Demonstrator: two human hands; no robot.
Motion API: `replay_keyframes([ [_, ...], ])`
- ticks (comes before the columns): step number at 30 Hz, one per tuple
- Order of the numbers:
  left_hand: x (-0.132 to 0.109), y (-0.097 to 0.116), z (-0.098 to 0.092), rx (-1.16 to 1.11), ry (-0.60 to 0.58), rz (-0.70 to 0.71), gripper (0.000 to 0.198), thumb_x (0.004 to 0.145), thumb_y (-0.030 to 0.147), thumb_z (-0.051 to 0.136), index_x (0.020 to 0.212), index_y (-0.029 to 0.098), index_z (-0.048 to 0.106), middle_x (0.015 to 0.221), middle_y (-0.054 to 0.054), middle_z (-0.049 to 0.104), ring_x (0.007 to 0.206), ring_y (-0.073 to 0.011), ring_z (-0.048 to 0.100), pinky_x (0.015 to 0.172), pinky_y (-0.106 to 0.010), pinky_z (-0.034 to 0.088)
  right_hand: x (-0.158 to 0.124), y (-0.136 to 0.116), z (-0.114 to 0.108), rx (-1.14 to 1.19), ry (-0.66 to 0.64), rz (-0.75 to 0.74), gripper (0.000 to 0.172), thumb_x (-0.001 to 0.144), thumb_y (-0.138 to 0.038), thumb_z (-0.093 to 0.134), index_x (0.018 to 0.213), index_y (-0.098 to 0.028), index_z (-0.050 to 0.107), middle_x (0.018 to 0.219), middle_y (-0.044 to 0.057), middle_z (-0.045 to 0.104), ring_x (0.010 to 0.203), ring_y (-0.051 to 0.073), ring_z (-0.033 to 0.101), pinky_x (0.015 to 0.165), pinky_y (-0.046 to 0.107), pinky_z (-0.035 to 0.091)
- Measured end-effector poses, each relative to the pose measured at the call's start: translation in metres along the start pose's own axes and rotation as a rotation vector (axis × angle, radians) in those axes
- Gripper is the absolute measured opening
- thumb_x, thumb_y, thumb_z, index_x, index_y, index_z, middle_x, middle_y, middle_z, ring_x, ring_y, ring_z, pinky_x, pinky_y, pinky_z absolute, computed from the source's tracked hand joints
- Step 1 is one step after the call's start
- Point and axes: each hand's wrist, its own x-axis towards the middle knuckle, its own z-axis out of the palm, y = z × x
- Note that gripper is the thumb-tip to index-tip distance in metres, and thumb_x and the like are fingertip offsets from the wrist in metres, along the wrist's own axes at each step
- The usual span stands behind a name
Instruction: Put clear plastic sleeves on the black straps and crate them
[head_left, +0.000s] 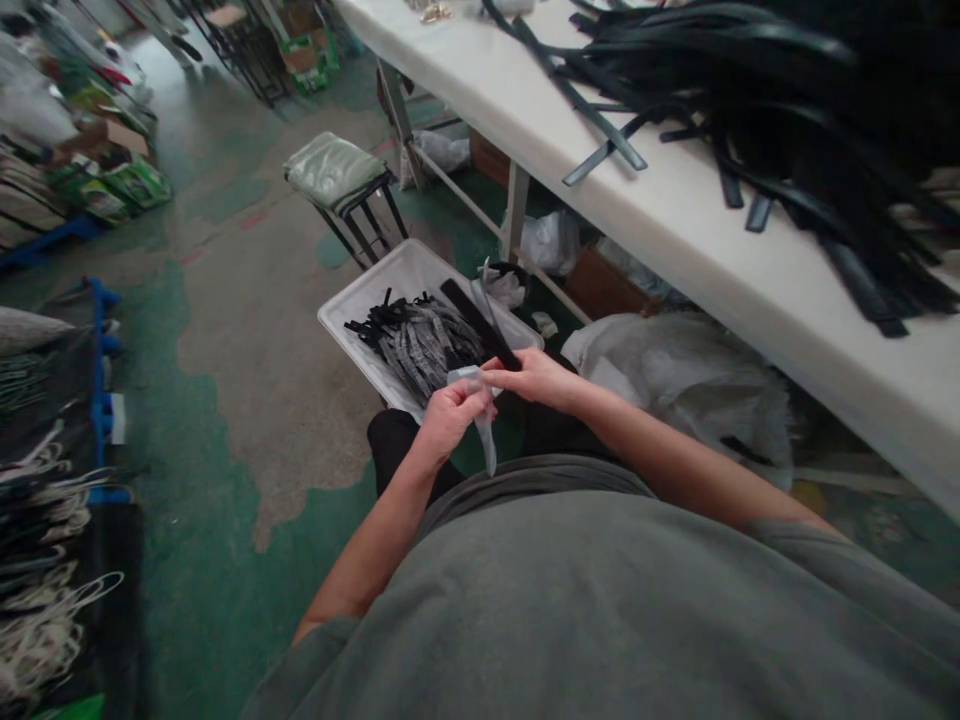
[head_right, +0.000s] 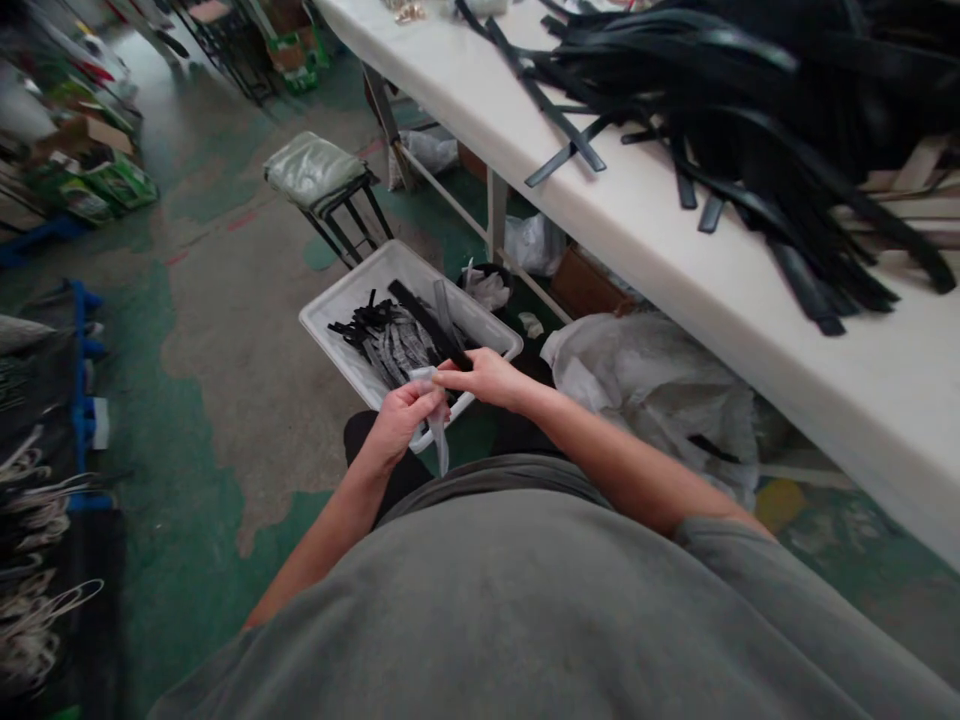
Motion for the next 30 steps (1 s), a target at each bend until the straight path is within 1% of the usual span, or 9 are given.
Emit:
replay_keyframes([
  [4,-0.003,-0.014,0.008,-0.031,0.03,-0.04,0.029,0.06,0.036,0.079,0.073,0.015,0.064,0.06,0.001,0.063,0.055,-0.0112,0.055,0.058,-0.025,0.045,0.021,-0.001,0.016,0.024,0.125,-0.111,0.022,0.066,-0.033,0.069,0.07,-0.012,0.067,0.063,-0.002,0.058,0.059,0.01,0.049,0.059,0.023,0.039],
  [6,-0.005,-0.021,0.008,-0.071,0.044,-0.079,0.03,0.057,0.034,0.081,0.074,0.014,0.065,0.062,0.002,0.063,0.055,-0.0105,0.055,0.058,-0.024,0.044,0.028,0.0,0.018,0.025,0.14,-0.168,0.019,0.067,-0.032,0.067,0.069,-0.013,0.067,0.066,-0.002,0.061,0.063,0.011,0.052,0.063,0.024,0.041],
  [9,-0.01,-0.027,0.004,-0.07,0.023,-0.125,0.032,0.056,0.032,0.083,0.078,0.014,0.069,0.065,0.001,0.065,0.057,-0.0096,0.055,0.059,-0.023,0.043,0.034,0.003,0.016,0.003,0.15,-0.21,0.019,0.067,-0.032,0.067,0.069,-0.013,0.067,0.066,-0.002,0.061,0.064,0.012,0.053,0.064,0.024,0.041],
  [13,-0.016,-0.03,-0.001,-0.037,-0.027,-0.176,0.041,0.064,0.043,0.078,0.091,0.012,0.071,0.066,-0.003,0.067,0.057,-0.012,0.057,0.06,-0.025,0.044,0.039,0.007,0.013,-0.013,0.188,-0.214,0.019,0.068,-0.032,0.065,0.067,-0.013,0.066,0.062,-0.003,0.058,0.061,0.011,0.051,0.062,0.024,0.04],
  [16,-0.015,-0.03,-0.005,-0.063,0.011,-0.133,0.048,0.069,0.05,0.073,0.102,0.014,0.068,0.075,-0.005,0.069,0.064,-0.0145,0.06,0.065,-0.028,0.046,0.04,0.007,0.014,-0.004,0.168,-0.222,0.017,0.068,-0.03,0.065,0.067,-0.013,0.066,0.063,-0.002,0.059,0.062,0.012,0.052,0.063,0.024,0.041],
  [19,-0.009,-0.027,-0.005,-0.068,0.138,0.004,0.044,0.061,0.042,0.08,0.094,0.017,0.065,0.083,-0.001,0.068,0.074,-0.0137,0.06,0.072,-0.026,0.046,0.037,0.003,0.018,-0.023,0.138,-0.227,0.014,0.069,-0.028,0.064,0.068,-0.013,0.066,0.065,-0.002,0.061,0.065,0.012,0.055,0.065,0.023,0.041],
  [22,0.0,-0.024,-0.004,-0.058,0.191,0.063,0.035,0.057,0.034,0.082,0.08,0.017,0.062,0.075,0.003,0.064,0.07,-0.0111,0.056,0.07,-0.024,0.044,0.033,-0.002,0.023,-0.095,0.131,-0.229,0.013,0.071,-0.025,0.062,0.069,-0.014,0.067,0.064,-0.002,0.061,0.065,0.012,0.054,0.062,0.022,0.039],
  [25,0.005,-0.024,-0.003,-0.064,0.148,0.012,0.031,0.057,0.032,0.081,0.076,0.016,0.062,0.068,0.004,0.061,0.062,-0.009,0.052,0.064,-0.023,0.042,0.03,-0.006,0.026,-0.226,0.158,-0.213,0.012,0.074,-0.024,0.061,0.072,-0.014,0.068,0.065,-0.002,0.061,0.063,0.011,0.052,0.059,0.021,0.035],
  [30,0.003,-0.034,-0.003,-0.043,0.022,-0.154,0.025,0.055,0.027,0.08,0.068,0.014,0.063,0.06,0.003,0.058,0.052,-0.0076,0.047,0.055,-0.023,0.037,0.029,-0.01,0.028,-0.398,0.193,-0.192,0.013,0.076,-0.025,0.062,0.072,-0.015,0.067,0.06,-0.003,0.056,0.059,0.009,0.045,0.056,0.022,0.028],
])
